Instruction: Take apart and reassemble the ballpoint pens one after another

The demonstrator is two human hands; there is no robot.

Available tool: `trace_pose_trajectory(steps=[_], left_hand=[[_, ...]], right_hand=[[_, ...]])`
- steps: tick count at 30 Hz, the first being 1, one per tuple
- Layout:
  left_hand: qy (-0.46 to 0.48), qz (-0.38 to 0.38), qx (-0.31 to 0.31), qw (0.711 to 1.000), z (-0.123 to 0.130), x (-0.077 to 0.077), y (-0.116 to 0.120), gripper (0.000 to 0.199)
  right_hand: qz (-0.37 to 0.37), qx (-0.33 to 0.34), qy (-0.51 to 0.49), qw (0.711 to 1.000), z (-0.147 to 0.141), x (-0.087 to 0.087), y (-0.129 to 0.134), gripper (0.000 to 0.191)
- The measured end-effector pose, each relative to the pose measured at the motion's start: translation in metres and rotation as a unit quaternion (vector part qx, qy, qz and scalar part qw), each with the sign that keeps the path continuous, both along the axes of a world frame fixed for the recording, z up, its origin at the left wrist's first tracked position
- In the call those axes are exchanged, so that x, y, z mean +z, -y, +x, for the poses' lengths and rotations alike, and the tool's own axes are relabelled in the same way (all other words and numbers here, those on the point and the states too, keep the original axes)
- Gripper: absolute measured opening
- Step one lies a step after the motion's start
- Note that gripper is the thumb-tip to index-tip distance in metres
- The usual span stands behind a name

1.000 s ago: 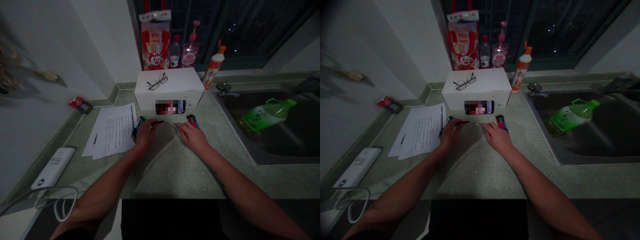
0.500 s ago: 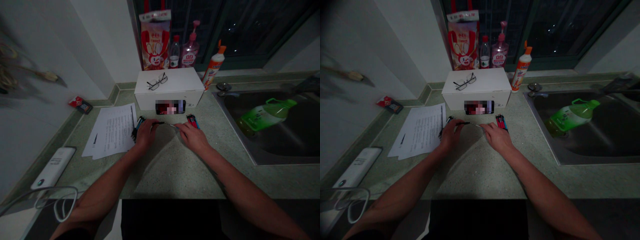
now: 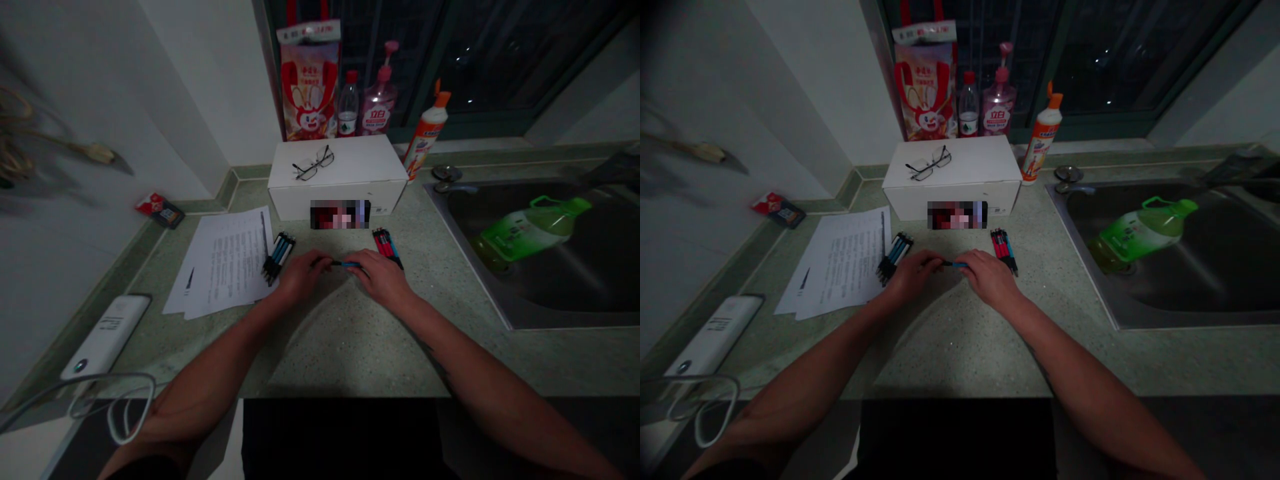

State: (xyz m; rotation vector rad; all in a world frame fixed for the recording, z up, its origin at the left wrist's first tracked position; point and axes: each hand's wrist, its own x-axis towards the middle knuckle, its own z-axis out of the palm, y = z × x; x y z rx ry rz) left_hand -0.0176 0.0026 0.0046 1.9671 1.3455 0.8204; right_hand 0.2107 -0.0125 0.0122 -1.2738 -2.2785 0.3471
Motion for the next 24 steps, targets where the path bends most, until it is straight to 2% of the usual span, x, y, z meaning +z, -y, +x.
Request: trace_pose_trajectory(steps=[3,7,12,14,18,21,24], left_hand=[[0.028,-0.035,-0.002,0.999,0.001,0.001,0.001,0.018],[0.016,0.024,-0.005,1.000,-0.002,0.001,0.000,0.007],[0.016,0.085,-0.025,0.996,-0.002,-0.003,0.000,0.007],[0.020,0.076,-0.018,0.997,0.000,-0.006,0.000,0.011],[0.046,0.012,0.011,0.999,0.003,-0.010,0.001,0.030],[0.038,-0.025,0.033,0.998,0.002,-0.007,-0.001,0.019],[0.036,-0.005,0.036,0.999,-0.001,-0.003,-0.002,0.013]], right_hand=[[-0.016,0.000,-0.010,1.000,0.000,-0.003,-0.001,0.024],[-0.043,-0.003,-0.017,0.999,0.001,-0.009,-0.002,0.026],[-0.078,-0.015,-0.024,0.997,-0.001,-0.011,-0.001,0.026],[-0.080,-0.017,-0.032,0.996,-0.003,-0.011,-0.001,0.026],[-0.066,-0.023,-0.039,0.997,-0.005,-0.012,-0.001,0.026],[-0.056,-0.030,-0.029,0.998,-0.005,-0.011,-0.001,0.026],[-0.051,-0.032,-0.021,0.998,-0.003,-0.010,-0.002,0.027]])
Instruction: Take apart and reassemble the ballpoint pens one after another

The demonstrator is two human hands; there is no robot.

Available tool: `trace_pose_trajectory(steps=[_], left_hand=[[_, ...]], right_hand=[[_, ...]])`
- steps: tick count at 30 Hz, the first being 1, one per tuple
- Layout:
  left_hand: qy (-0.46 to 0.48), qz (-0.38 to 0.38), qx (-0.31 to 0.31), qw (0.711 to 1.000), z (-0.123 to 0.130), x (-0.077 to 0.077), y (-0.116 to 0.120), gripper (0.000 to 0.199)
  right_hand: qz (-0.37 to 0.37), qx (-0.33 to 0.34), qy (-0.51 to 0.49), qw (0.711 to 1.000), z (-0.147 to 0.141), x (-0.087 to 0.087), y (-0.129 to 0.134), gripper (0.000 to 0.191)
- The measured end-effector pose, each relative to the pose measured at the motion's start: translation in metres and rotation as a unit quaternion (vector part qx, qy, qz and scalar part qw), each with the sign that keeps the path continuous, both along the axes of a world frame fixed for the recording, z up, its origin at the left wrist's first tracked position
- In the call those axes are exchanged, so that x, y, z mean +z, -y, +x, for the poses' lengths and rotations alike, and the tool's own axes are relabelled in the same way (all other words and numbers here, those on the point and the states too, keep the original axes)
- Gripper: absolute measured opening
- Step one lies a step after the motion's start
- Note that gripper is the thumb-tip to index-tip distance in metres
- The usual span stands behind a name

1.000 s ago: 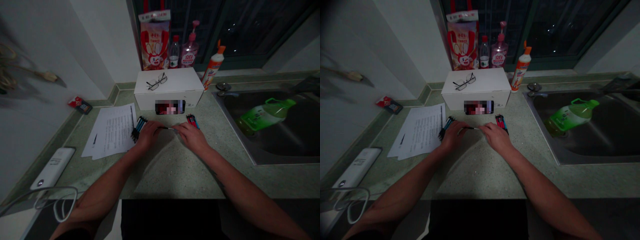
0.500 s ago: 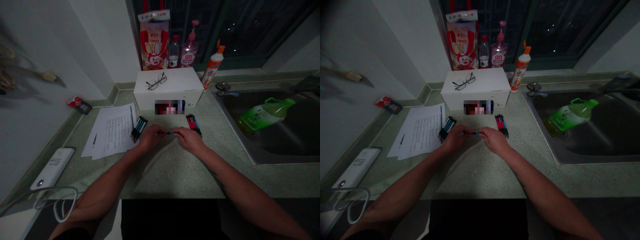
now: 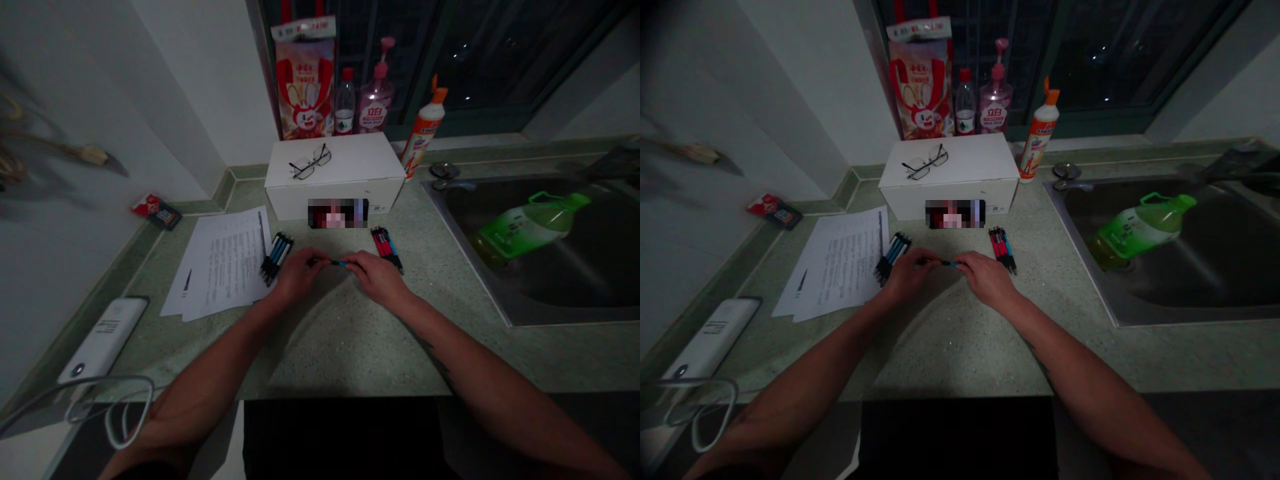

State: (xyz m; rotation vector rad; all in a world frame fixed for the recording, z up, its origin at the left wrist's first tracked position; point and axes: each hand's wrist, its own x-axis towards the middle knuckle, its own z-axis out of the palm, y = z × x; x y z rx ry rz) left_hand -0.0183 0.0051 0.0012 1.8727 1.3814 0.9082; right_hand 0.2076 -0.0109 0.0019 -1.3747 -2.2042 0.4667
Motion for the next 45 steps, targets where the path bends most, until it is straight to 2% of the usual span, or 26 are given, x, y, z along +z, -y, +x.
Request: trace_pose_trajectory(steps=[6,9,15,18,21,24,27,31,37,45], left_hand=[[0.040,-0.034,0.015,0.998,0.0007,0.0004,-0.0005,0.011],[0.040,-0.002,-0.011,0.999,0.0014,0.0009,0.0005,0.002],[0.027,0.044,-0.050,0.997,0.0020,0.0033,0.0033,0.006],[0.032,0.038,-0.053,0.997,0.0031,0.0026,0.0044,0.017],[0.037,-0.014,-0.026,0.999,0.0042,0.0024,0.0043,0.037],[0.016,-0.077,-0.010,0.997,0.0041,0.0035,0.0029,0.021],[0.021,-0.076,-0.014,0.997,0.0034,0.0048,0.0016,0.014],[0.060,-0.084,-0.003,0.995,0.0028,0.0053,0.0014,0.020],[0.063,-0.062,0.003,0.996,0.0033,0.0047,0.0012,0.016],[0.061,-0.087,0.019,0.994,0.0037,0.0097,0.0019,0.016]], right_hand=[[-0.003,-0.001,0.009,1.000,0.0000,0.0029,0.0006,0.027],[-0.006,0.002,0.017,1.000,-0.0006,0.0038,0.0012,0.027],[-0.031,0.007,0.016,0.999,-0.0027,0.0003,0.0014,0.025],[-0.037,0.005,0.009,0.999,-0.0040,-0.0007,0.0013,0.025],[-0.026,-0.002,0.005,1.000,-0.0039,0.0010,0.0016,0.026],[-0.017,-0.003,0.011,1.000,-0.0025,0.0038,0.0020,0.026],[-0.014,-0.003,0.018,1.000,-0.0017,0.0056,0.0023,0.026],[-0.014,-0.004,0.020,1.000,-0.0026,0.0062,0.0028,0.027],[-0.019,-0.004,0.028,0.999,-0.0026,0.0064,0.0026,0.029],[-0.005,-0.010,0.020,1.000,-0.0005,0.0061,0.0016,0.028]])
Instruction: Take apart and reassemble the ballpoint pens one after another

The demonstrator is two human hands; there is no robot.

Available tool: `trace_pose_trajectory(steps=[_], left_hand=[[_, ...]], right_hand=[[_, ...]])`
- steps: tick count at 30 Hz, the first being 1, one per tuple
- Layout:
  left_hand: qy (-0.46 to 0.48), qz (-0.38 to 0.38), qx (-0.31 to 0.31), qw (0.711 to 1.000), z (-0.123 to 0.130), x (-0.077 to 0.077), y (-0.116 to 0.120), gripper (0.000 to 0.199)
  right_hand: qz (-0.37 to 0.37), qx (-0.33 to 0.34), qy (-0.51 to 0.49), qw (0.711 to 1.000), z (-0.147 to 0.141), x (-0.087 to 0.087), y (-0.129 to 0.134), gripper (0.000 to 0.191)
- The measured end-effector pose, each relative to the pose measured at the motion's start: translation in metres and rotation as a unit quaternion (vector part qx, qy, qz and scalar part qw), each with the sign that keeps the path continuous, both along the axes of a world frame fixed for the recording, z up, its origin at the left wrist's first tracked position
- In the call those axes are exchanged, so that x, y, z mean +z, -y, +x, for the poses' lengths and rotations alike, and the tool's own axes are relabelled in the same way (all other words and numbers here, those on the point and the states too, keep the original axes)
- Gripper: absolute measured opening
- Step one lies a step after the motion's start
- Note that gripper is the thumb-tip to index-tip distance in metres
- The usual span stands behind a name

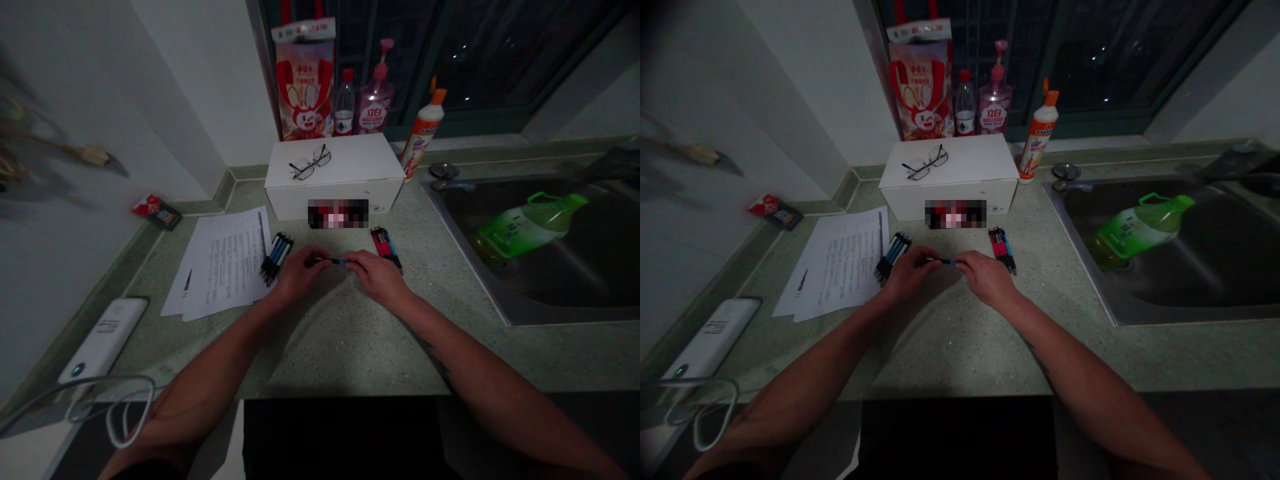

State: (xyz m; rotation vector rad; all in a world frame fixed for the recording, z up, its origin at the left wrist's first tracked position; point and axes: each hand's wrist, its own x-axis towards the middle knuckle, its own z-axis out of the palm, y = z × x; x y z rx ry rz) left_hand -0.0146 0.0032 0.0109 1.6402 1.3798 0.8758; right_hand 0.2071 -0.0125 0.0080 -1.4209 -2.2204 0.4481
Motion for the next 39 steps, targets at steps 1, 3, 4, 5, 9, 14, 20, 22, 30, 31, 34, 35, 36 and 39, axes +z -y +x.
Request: trace_pose_trajectory(steps=[1,3,4,5,9,14,20,22,30,31,34,35,36,39], left_hand=[[0.001,-0.008,0.001,1.000,0.000,0.001,0.000,0.016],[-0.010,-0.010,0.002,1.000,0.000,0.002,0.000,0.014],[-0.016,-0.002,0.003,1.000,0.000,0.002,0.000,0.011],[-0.017,0.007,0.005,1.000,0.000,0.001,0.000,0.010],[0.011,-0.014,0.000,1.000,-0.001,-0.001,-0.001,0.015],[-0.004,0.013,-0.002,1.000,-0.001,0.000,-0.001,0.014],[-0.013,-0.012,-0.012,1.000,-0.001,0.002,-0.001,0.015],[-0.013,-0.012,-0.008,1.000,-0.001,0.001,-0.002,0.017],[-0.073,0.055,-0.027,0.995,-0.004,0.003,0.000,0.012],[-0.076,0.057,-0.020,0.995,-0.003,0.004,0.001,0.012],[-0.063,0.048,0.001,0.997,-0.001,0.004,0.003,0.014],[-0.054,0.042,0.001,0.998,0.000,0.004,0.003,0.014],[-0.044,0.038,-0.006,0.998,0.001,0.003,0.004,0.013],[-0.023,0.030,-0.045,0.998,0.004,0.001,0.007,0.014]], right_hand=[[0.002,-0.001,0.001,1.000,0.000,0.000,0.000,0.028],[0.003,0.000,0.004,1.000,0.000,0.000,0.000,0.028],[0.001,0.003,0.004,1.000,0.000,0.000,0.000,0.028],[0.000,0.005,0.003,1.000,0.000,0.000,0.000,0.028],[0.002,0.005,0.002,1.000,0.000,0.001,0.001,0.028],[0.010,0.004,0.004,1.000,0.000,0.001,0.001,0.027],[0.013,0.016,0.003,1.000,0.001,0.001,0.000,0.027],[0.010,0.013,0.001,1.000,0.001,0.001,0.000,0.028],[-0.059,0.006,-0.094,0.994,0.004,0.003,-0.001,0.021],[-0.068,-0.005,-0.119,0.991,0.005,0.004,-0.003,0.019],[-0.086,-0.068,-0.221,0.969,0.011,0.006,-0.008,0.021],[-0.092,-0.088,-0.264,0.956,0.013,0.006,-0.010,0.026],[-0.100,-0.101,-0.306,0.941,0.014,0.007,-0.011,0.032],[-0.123,-0.100,-0.403,0.901,0.014,0.006,-0.014,0.049]])
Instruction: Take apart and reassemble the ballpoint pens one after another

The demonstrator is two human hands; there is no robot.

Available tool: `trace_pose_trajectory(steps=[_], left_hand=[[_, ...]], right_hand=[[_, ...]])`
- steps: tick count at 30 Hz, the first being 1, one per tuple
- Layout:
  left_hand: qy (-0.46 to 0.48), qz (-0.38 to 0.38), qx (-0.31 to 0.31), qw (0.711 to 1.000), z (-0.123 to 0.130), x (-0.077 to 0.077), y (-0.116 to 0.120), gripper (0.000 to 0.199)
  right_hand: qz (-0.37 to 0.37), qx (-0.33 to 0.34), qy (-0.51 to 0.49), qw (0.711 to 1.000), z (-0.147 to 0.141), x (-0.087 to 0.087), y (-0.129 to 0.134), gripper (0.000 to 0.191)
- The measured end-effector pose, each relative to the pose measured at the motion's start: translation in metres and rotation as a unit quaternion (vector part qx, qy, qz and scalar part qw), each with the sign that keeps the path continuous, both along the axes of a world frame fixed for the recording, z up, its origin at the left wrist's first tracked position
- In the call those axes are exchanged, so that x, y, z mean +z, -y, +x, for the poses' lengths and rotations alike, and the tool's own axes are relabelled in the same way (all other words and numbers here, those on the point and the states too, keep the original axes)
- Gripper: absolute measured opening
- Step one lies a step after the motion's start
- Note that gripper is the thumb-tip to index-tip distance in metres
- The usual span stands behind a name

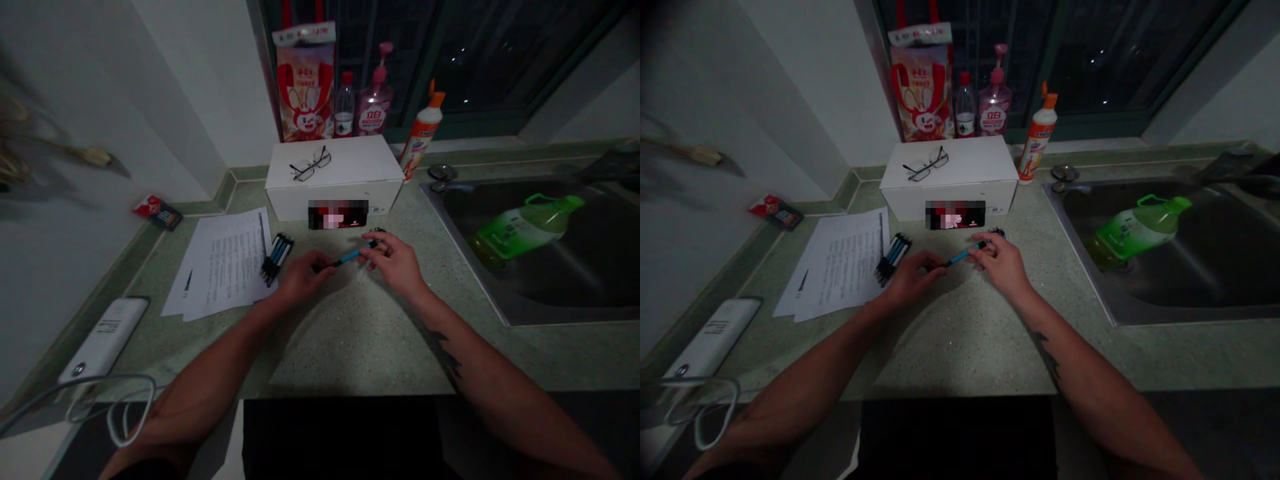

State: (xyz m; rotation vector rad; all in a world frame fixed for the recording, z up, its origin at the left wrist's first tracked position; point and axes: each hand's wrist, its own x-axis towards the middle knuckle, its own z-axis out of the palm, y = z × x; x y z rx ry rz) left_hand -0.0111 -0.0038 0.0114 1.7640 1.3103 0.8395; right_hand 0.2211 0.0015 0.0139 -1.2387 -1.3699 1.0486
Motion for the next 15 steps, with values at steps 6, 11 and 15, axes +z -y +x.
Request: trace_pose_trajectory(steps=[6,11,15], left_hand=[[0.000,-0.007,-0.023,1.000,0.002,-0.005,0.003,0.020],[0.005,0.014,-0.027,1.000,0.001,-0.006,0.003,0.020],[0.002,0.003,-0.022,1.000,0.002,-0.007,0.003,0.021]], right_hand=[[-0.011,0.016,-0.043,0.999,-0.008,-0.005,0.003,0.064],[-0.007,0.002,-0.036,0.999,-0.011,-0.005,0.005,0.068],[-0.007,0.009,-0.016,1.000,-0.011,-0.004,0.006,0.063]])
